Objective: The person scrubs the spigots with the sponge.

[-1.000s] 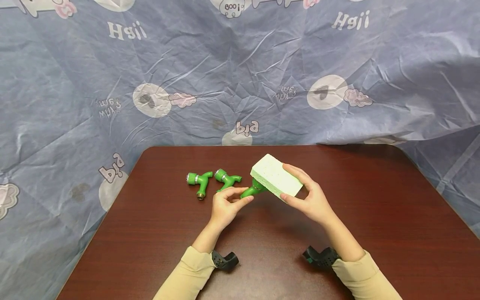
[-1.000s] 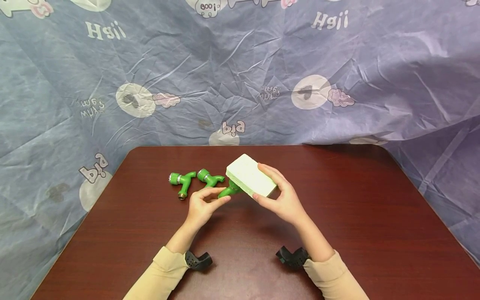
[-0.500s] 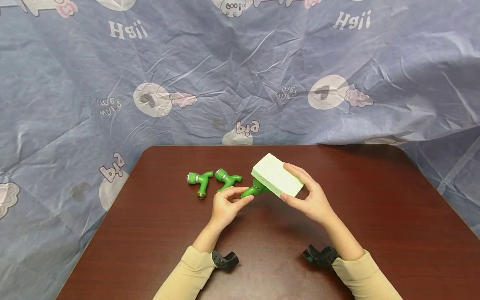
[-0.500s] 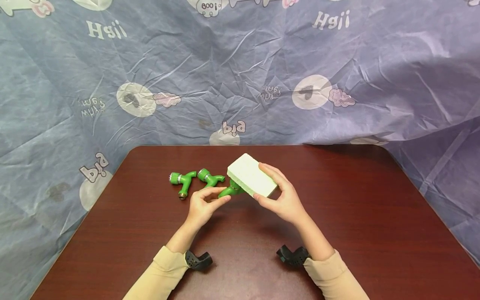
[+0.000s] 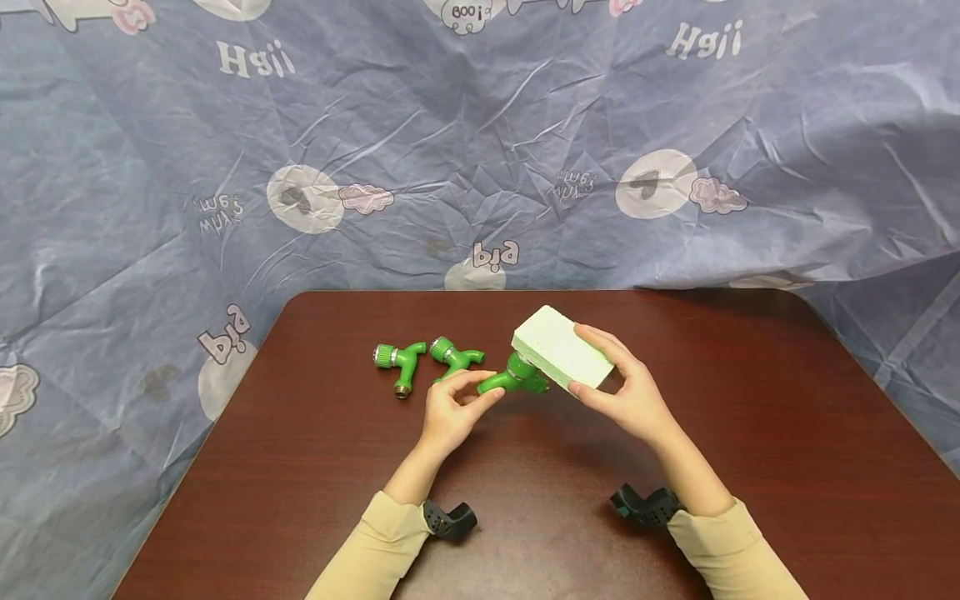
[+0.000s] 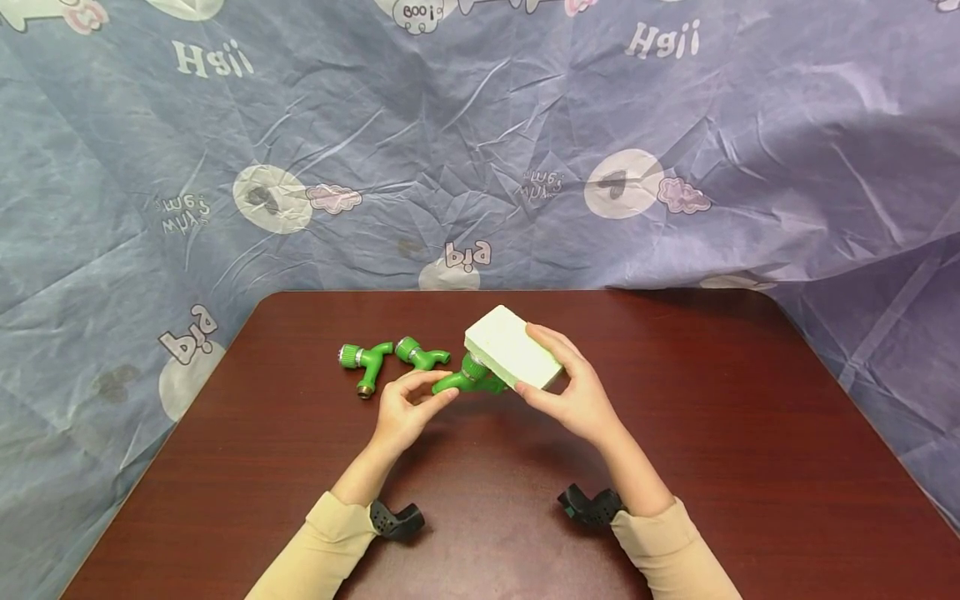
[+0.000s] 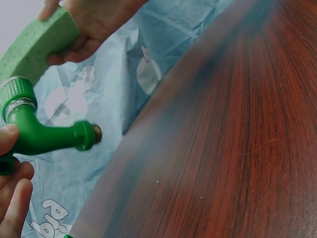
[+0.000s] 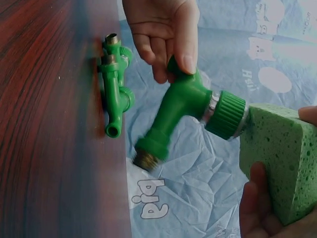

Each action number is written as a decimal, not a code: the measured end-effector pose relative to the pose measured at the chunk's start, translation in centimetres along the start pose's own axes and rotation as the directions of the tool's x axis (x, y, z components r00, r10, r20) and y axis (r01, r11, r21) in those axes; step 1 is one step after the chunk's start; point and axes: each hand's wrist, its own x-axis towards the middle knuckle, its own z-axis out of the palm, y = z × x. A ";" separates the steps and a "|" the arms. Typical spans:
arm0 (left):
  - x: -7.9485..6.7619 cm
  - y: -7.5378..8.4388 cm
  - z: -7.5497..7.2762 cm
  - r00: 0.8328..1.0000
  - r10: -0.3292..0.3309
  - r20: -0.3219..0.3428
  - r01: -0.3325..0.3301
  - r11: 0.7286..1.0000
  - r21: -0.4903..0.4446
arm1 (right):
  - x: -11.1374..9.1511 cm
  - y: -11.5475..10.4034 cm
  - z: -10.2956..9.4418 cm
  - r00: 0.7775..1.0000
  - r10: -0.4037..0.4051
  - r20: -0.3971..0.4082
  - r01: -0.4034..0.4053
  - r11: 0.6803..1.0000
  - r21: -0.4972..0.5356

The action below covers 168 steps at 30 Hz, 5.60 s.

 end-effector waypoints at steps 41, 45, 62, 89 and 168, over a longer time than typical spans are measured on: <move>0.1 -0.1 0.6 0.950 0.237 -0.202 -0.233 0.972 0.041 | -0.5 1.7 3.0 0.997 -0.021 0.074 0.036 0.979 -0.202; 0.1 0.0 0.6 0.946 0.249 -0.209 -0.246 0.968 0.040 | -0.5 2.4 2.6 0.999 0.007 0.044 0.004 0.970 -0.242; 0.2 0.2 0.6 0.935 0.267 -0.232 -0.261 0.964 0.059 | -0.4 -1.8 2.5 0.997 -0.024 0.073 0.025 1.000 -0.011; 0.0 0.5 0.5 0.951 0.203 -0.233 -0.200 0.979 0.035 | -0.1 -1.8 1.6 0.997 -0.036 0.066 0.045 0.987 -0.153; 0.2 -3.1 0.7 0.982 -0.138 -0.133 0.067 0.897 -0.437 | 0.0 -0.7 1.5 0.995 0.097 0.000 -0.096 0.981 -0.168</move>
